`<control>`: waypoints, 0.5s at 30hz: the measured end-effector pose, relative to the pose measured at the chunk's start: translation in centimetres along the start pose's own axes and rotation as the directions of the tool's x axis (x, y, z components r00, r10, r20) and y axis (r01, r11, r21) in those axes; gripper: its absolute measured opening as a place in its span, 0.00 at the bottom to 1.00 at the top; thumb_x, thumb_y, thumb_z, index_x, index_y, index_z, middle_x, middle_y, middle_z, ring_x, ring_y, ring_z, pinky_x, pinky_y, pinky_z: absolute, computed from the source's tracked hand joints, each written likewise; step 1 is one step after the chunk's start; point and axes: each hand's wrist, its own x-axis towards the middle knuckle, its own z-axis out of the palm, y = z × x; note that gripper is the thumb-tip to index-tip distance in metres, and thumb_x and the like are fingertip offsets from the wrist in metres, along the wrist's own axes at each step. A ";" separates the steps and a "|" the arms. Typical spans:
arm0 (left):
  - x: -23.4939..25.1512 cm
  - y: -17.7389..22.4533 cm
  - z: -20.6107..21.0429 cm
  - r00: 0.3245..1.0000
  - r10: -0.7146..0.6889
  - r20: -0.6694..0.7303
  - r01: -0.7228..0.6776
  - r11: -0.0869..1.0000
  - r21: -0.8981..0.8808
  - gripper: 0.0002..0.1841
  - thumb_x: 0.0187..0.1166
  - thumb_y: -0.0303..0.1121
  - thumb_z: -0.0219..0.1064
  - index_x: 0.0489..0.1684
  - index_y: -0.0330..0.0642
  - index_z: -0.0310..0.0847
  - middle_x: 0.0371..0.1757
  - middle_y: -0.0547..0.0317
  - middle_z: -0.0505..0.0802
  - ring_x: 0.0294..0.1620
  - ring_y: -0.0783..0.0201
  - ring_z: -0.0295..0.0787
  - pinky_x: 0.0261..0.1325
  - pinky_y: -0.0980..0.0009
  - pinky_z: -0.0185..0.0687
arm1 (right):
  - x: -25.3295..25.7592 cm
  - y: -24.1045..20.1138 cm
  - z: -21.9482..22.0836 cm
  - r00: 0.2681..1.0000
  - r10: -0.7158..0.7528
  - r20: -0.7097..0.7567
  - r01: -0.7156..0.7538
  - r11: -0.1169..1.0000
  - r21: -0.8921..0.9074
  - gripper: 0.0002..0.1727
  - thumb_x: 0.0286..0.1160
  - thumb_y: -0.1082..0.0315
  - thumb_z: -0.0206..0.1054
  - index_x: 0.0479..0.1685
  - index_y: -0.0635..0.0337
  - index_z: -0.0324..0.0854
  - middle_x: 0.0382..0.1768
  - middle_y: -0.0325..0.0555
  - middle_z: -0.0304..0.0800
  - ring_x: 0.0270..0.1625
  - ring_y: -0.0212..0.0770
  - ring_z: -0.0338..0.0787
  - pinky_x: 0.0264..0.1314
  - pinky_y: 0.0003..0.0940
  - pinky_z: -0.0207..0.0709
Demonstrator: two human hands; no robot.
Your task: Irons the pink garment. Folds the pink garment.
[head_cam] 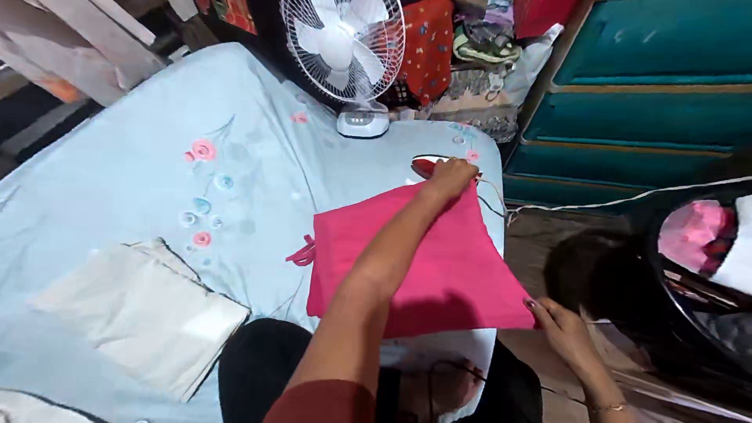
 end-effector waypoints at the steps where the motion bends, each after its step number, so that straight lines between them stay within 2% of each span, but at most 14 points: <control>1: 0.7 0.4 0.0 0.999 0.023 0.031 -0.024 1.000 0.008 0.16 0.89 0.27 0.56 0.66 0.37 0.86 0.70 0.36 0.88 0.79 0.36 0.78 0.75 0.31 0.68 | 0.1 0.3 0.0 1.000 0.018 0.014 -0.018 1.000 0.004 0.18 0.89 0.67 0.58 0.36 0.77 0.82 0.26 0.60 0.82 0.33 0.52 0.82 0.41 0.55 0.73; 6: 1.6 0.4 -1.0 0.991 0.076 0.112 -0.082 0.995 0.051 0.15 0.86 0.24 0.59 0.65 0.36 0.86 0.69 0.37 0.88 0.77 0.36 0.79 0.73 0.32 0.70 | 0.9 0.0 0.5 0.998 0.065 0.011 -0.065 0.998 0.013 0.18 0.91 0.67 0.57 0.39 0.76 0.83 0.29 0.60 0.83 0.35 0.51 0.83 0.44 0.55 0.74; 8: 0.8 -0.3 -1.9 0.992 0.079 0.101 -0.082 0.996 0.028 0.15 0.88 0.25 0.57 0.64 0.36 0.86 0.69 0.37 0.88 0.77 0.36 0.79 0.73 0.31 0.70 | 0.7 -0.2 0.8 0.996 -0.074 -0.049 0.077 0.996 0.053 0.19 0.86 0.66 0.58 0.34 0.76 0.84 0.32 0.58 0.85 0.37 0.47 0.84 0.45 0.49 0.76; 11: -2.0 -2.5 -4.4 0.990 0.135 0.027 -0.133 0.989 -0.070 0.13 0.86 0.24 0.59 0.58 0.32 0.88 0.63 0.34 0.90 0.73 0.35 0.82 0.73 0.31 0.70 | 0.3 -2.9 1.0 0.933 -0.351 -0.081 0.360 0.919 0.160 0.19 0.79 0.63 0.59 0.23 0.70 0.83 0.38 0.49 0.88 0.44 0.25 0.84 0.49 0.19 0.77; 12: -3.5 -3.6 -5.5 0.987 0.157 -0.016 -0.158 0.983 -0.095 0.12 0.84 0.23 0.60 0.56 0.30 0.88 0.60 0.34 0.91 0.70 0.36 0.85 0.73 0.35 0.72 | 0.2 -4.3 1.3 0.896 -0.440 -0.065 0.443 0.872 0.207 0.19 0.78 0.63 0.60 0.22 0.68 0.82 0.39 0.47 0.89 0.47 0.21 0.84 0.52 0.14 0.76; 13: -5.3 -4.9 -6.5 0.983 0.169 -0.067 -0.176 0.977 -0.124 0.12 0.83 0.21 0.61 0.55 0.28 0.88 0.58 0.33 0.92 0.67 0.37 0.86 0.74 0.38 0.74 | 0.1 -5.9 1.7 0.849 -0.526 -0.042 0.519 0.818 0.249 0.18 0.78 0.64 0.61 0.23 0.68 0.83 0.40 0.47 0.89 0.48 0.20 0.85 0.53 0.13 0.76; 15: -9.8 -7.8 -8.0 0.972 0.156 -0.176 -0.188 0.965 -0.182 0.10 0.81 0.19 0.62 0.51 0.24 0.88 0.54 0.33 0.93 0.62 0.40 0.90 0.73 0.44 0.77 | 0.2 -9.2 3.1 0.740 -0.671 0.038 0.628 0.711 0.317 0.15 0.77 0.67 0.63 0.27 0.68 0.86 0.39 0.48 0.91 0.48 0.25 0.87 0.55 0.18 0.80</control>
